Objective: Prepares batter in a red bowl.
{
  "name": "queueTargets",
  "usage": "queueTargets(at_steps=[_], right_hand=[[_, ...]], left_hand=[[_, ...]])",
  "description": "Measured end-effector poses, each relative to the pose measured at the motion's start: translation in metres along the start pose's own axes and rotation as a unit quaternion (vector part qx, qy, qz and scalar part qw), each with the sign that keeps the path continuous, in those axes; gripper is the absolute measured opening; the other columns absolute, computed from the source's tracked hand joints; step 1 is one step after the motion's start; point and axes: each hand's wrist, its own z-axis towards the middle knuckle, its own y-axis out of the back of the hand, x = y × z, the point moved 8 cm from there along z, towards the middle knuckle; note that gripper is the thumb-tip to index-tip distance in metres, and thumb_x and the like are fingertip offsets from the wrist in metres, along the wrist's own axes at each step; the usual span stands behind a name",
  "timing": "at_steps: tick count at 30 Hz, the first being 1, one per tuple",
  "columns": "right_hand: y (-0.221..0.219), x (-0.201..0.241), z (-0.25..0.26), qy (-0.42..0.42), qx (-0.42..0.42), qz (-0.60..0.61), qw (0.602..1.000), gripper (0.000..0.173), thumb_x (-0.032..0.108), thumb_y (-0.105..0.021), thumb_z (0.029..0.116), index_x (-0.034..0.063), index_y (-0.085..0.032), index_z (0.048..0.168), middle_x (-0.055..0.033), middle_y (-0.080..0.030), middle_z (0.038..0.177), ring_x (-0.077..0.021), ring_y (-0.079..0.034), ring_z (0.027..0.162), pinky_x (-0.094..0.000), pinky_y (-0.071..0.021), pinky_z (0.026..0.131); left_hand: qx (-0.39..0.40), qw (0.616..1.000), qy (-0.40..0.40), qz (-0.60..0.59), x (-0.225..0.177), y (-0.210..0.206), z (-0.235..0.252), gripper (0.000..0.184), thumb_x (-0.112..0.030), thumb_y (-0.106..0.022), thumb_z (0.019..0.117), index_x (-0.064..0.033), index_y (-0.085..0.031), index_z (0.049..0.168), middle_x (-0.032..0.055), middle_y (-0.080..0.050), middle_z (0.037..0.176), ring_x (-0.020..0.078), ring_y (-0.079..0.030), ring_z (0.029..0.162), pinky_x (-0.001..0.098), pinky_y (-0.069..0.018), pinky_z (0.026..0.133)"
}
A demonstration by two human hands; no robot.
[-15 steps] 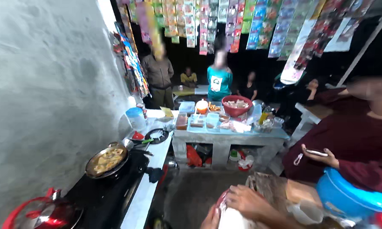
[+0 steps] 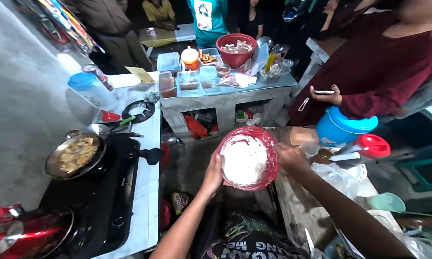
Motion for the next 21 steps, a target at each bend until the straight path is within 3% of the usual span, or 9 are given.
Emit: queueTargets(at_steps=[5,10,14,17,21], right_hand=[[-0.005,0.010,-0.037,-0.066,0.050,0.008,0.996,0.031,0.021,-0.045,0.1064,0.0109,-0.070,0.121,-0.0174,-0.074,0.114,-0.0409,-0.072,0.103,-0.0614,-0.0546,0.084],[-0.023,0.024,-0.064,-0.109,0.076,0.065,0.989,0.032,0.026,-0.047,0.1058,0.0122,-0.071,0.120,-0.0179,-0.075,0.106,-0.0406,-0.071,0.103,-0.0616,-0.0541,0.086],[-0.044,0.037,-0.082,-0.148,0.141,0.138,0.969,0.032,0.033,-0.050,0.1063,0.0138,-0.072,0.120,-0.0163,-0.074,0.109,-0.0379,-0.069,0.108,-0.0624,-0.0525,0.091],[-0.057,0.047,-0.093,-0.170,0.148,0.206,0.952,0.030,0.032,-0.054,0.1049,0.0117,-0.073,0.116,-0.0137,-0.074,0.105,-0.0334,-0.071,0.103,-0.0590,-0.0540,0.090],[-0.072,0.060,-0.099,-0.198,0.177,0.287,0.921,0.034,0.035,-0.053,0.1061,0.0102,-0.072,0.119,-0.0129,-0.074,0.108,-0.0303,-0.070,0.104,-0.0548,-0.0539,0.093]], left_hand=[[-0.026,0.999,0.007,-0.017,0.004,-0.006,-0.001,0.060,-0.045,-0.021,0.1112,-0.0130,-0.024,0.162,0.0163,-0.046,0.154,0.0186,-0.055,0.132,0.0406,-0.0495,0.108],[-0.070,0.994,0.044,-0.072,0.016,-0.024,-0.011,0.055,-0.043,-0.024,0.1123,-0.0220,-0.020,0.162,0.0167,-0.053,0.146,0.0230,-0.069,0.110,0.0427,-0.0632,0.080],[-0.095,0.993,0.009,-0.069,0.030,-0.037,-0.016,0.058,-0.044,-0.025,0.1113,-0.0208,-0.020,0.164,0.0166,-0.041,0.157,0.0227,-0.051,0.137,0.0460,-0.0460,0.112],[-0.113,0.991,0.002,-0.066,0.050,-0.050,-0.020,0.061,-0.049,-0.026,0.1101,-0.0214,-0.017,0.164,0.0193,-0.037,0.159,0.0270,-0.045,0.142,0.0494,-0.0430,0.115],[-0.125,0.990,0.018,-0.064,0.070,-0.068,-0.030,0.066,-0.051,-0.027,0.1090,-0.0204,-0.011,0.165,0.0221,-0.033,0.160,0.0300,-0.048,0.139,0.0508,-0.0487,0.108]])
